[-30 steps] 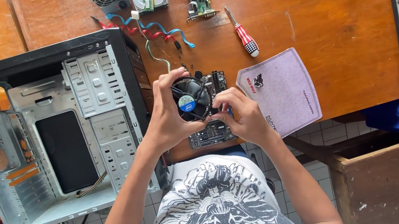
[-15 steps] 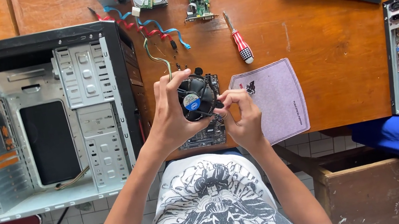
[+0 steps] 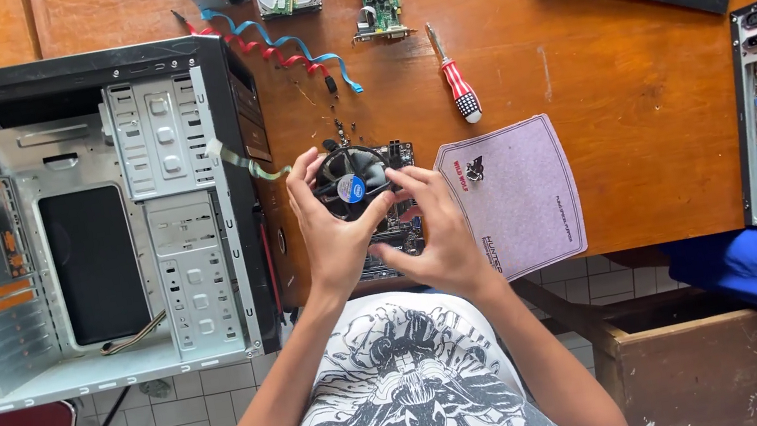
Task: Installing a CPU cooler and RAM sticks onto a motherboard on a repair bench.
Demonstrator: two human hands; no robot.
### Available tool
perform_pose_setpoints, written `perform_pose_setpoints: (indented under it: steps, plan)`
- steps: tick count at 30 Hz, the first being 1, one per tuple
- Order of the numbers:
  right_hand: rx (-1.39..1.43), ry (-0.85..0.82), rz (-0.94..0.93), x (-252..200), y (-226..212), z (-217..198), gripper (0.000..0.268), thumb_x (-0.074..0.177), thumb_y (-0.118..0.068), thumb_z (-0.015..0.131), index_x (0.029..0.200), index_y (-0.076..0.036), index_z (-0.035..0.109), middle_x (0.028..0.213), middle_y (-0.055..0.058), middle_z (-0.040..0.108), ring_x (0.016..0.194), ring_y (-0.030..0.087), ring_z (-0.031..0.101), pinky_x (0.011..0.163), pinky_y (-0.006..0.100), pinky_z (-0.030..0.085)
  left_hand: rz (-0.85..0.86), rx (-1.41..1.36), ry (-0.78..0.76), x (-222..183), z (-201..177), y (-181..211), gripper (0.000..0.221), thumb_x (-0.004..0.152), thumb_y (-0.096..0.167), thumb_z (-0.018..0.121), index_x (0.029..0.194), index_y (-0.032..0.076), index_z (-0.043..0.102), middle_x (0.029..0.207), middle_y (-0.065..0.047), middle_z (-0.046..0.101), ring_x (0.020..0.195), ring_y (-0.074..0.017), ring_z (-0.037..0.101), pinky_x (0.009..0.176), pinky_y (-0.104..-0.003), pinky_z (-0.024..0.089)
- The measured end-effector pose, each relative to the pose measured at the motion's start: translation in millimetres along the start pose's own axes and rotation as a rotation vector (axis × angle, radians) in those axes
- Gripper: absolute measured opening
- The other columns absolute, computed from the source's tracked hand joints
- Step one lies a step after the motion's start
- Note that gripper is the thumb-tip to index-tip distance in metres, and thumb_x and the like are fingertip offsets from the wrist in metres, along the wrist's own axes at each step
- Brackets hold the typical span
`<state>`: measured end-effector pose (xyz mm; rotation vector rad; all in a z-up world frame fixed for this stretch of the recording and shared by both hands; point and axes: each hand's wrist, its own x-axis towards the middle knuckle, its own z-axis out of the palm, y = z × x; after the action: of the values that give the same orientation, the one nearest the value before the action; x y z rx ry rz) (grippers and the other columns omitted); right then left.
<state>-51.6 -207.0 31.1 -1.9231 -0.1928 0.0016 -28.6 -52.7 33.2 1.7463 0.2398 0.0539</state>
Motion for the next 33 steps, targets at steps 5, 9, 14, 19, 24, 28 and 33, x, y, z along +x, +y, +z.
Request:
perform_pose_setpoints:
  steps: [5, 9, 14, 19, 24, 28, 33]
  plan:
    - [-0.178, 0.096, -0.088, 11.0, -4.6, 0.2, 0.091, 0.072, -0.026, 0.09, 0.149, -0.002, 0.049, 0.136, 0.022, 0.052, 0.114, 0.037, 0.061, 0.093, 0.044, 0.057, -0.095, -0.206, -0.044, -26.1, 2.3, 7.2, 0.09, 0.078, 0.011, 0.082, 0.151, 0.008, 0.031, 0.138, -0.021, 0.041, 0.128, -0.0332, 0.04, 0.111, -0.051, 0.038]
    - [-0.28, 0.048, -0.175, 25.2, -5.6, -13.9, 0.099, 0.062, -0.028, 0.096, 0.147, -0.003, 0.052, 0.136, 0.019, 0.055, 0.113, 0.035, 0.058, 0.097, 0.046, 0.052, -0.174, -0.423, -0.145, -51.1, -3.2, 22.6, 0.088, 0.078, -0.003, 0.07, 0.153, 0.009, 0.024, 0.141, -0.02, 0.028, 0.131, -0.0363, 0.031, 0.115, -0.063, 0.035]
    - [-0.283, -0.004, -0.229, 39.0, -20.3, -24.1, 0.101, 0.054, -0.022, 0.098, 0.143, -0.005, 0.054, 0.133, 0.016, 0.06, 0.115, 0.034, 0.057, 0.099, 0.046, 0.05, -0.172, -0.47, -0.219, -60.0, -21.3, 35.0, 0.086, 0.081, -0.005, 0.066, 0.152, 0.011, 0.02, 0.146, -0.019, 0.027, 0.138, -0.0343, 0.034, 0.117, -0.062, 0.033]
    - [-0.287, -0.192, -0.246, 53.3, -38.1, -55.9, 0.098, 0.066, -0.024, 0.094, 0.147, -0.008, 0.041, 0.144, 0.02, 0.051, 0.133, 0.035, 0.049, 0.112, 0.048, 0.042, -0.27, -0.087, -0.683, -36.9, -93.1, 92.8, 0.056, 0.097, 0.016, 0.054, 0.145, 0.011, 0.026, 0.134, -0.02, 0.059, 0.113, -0.0293, 0.075, 0.105, -0.04, 0.06]
    - [-0.294, -0.167, -0.232, 56.8, -64.2, -56.2, 0.102, 0.047, -0.018, 0.094, 0.142, -0.011, 0.057, 0.133, 0.014, 0.063, 0.12, 0.036, 0.059, 0.1, 0.049, 0.052, 0.419, 0.255, -0.249, -7.6, -102.2, 72.1, 0.028, 0.086, 0.013, 0.079, 0.113, 0.014, 0.073, 0.091, -0.002, 0.069, 0.064, -0.0139, 0.066, 0.053, -0.028, 0.059]
    - [-0.306, -0.203, -0.249, 58.8, -85.3, -56.6, 0.103, 0.046, -0.018, 0.094, 0.143, -0.011, 0.057, 0.132, 0.016, 0.063, 0.119, 0.036, 0.059, 0.099, 0.048, 0.053, 0.492, 0.172, -0.256, 10.1, -79.9, 39.7, 0.037, 0.082, 0.012, 0.087, 0.115, 0.013, 0.07, 0.1, -0.003, 0.07, 0.083, -0.0172, 0.071, 0.072, -0.028, 0.062]
    - [-0.333, -0.22, -0.281, 59.3, -99.9, -60.7, 0.101, 0.049, -0.016, 0.093, 0.143, -0.01, 0.058, 0.133, 0.016, 0.063, 0.118, 0.037, 0.058, 0.094, 0.049, 0.057, 0.563, 0.07, -0.291, 8.4, -80.3, 42.3, 0.033, 0.084, -0.005, 0.079, 0.113, 0.008, 0.068, 0.095, -0.008, 0.073, 0.081, -0.0216, 0.075, 0.073, -0.032, 0.063]
